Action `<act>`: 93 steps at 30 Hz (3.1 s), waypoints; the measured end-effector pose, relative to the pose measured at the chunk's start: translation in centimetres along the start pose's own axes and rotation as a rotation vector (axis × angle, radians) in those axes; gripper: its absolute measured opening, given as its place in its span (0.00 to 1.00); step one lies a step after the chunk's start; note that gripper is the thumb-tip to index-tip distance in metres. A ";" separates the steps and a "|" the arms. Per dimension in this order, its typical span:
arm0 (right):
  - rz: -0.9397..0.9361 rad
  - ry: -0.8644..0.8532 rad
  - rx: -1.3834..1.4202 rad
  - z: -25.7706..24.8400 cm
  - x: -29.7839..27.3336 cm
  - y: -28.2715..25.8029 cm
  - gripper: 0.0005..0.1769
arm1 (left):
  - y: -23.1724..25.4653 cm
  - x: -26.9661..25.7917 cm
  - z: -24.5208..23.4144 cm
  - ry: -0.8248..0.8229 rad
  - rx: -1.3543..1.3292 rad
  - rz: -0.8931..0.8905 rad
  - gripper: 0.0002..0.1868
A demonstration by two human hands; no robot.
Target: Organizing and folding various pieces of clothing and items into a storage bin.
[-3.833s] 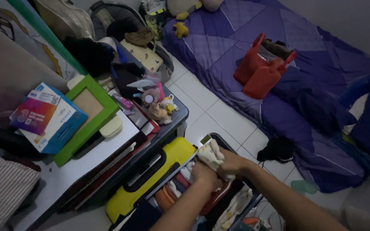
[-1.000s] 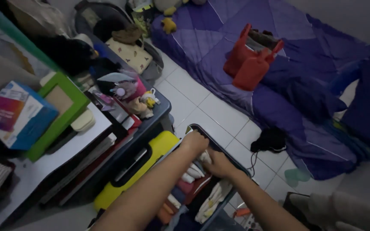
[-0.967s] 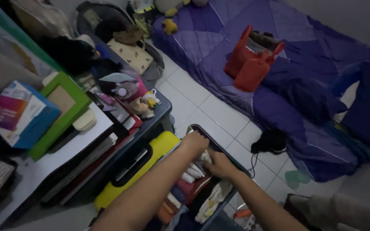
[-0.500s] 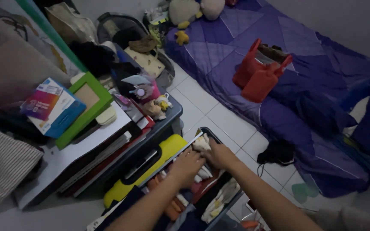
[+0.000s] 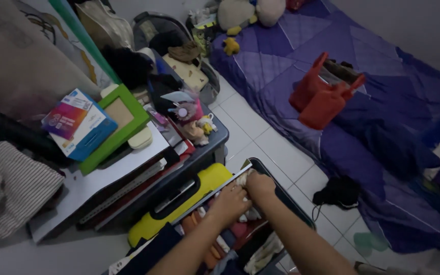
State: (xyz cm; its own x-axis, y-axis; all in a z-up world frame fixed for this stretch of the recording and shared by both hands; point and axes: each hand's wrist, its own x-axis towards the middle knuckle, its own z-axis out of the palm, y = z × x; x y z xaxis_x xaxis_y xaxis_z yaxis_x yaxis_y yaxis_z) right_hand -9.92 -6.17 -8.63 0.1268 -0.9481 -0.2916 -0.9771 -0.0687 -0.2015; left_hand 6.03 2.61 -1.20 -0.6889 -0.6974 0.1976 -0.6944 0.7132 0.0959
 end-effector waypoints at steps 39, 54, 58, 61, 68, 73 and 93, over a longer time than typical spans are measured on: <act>-0.215 0.186 -0.055 -4.4 -4.9 -0.4 0.26 | -2.8 4.8 1.6 -0.359 0.143 0.113 0.10; 0.009 0.105 0.856 -4.0 -9.4 3.2 0.44 | -4.9 5.1 -0.8 0.038 0.231 0.234 0.13; -0.107 -0.067 1.025 -5.5 -8.8 4.2 0.42 | -4.7 7.9 -3.2 0.209 0.192 0.341 0.17; 0.113 -0.296 1.153 -7.4 -9.8 3.7 0.46 | -4.1 10.4 -2.1 0.014 0.050 0.329 0.23; -0.253 0.259 0.737 -5.1 -10.4 4.3 0.39 | -4.0 11.8 1.0 -0.378 0.273 0.341 0.11; -0.056 0.238 0.495 -6.3 -10.9 2.4 0.30 | -4.2 10.8 4.6 -0.340 0.318 0.242 0.12; -0.679 -0.094 0.587 -3.7 -9.3 6.2 0.68 | -1.0 3.4 -7.1 -0.592 0.078 0.001 0.56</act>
State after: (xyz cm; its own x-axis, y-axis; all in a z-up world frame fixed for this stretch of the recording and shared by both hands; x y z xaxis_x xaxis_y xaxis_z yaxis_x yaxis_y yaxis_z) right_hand -17.83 1.06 -3.66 0.6829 -0.7305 -0.0059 -0.4456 -0.4102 -0.7957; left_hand 5.87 -0.03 6.32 -0.6727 -0.6340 -0.3816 -0.6917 0.7219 0.0200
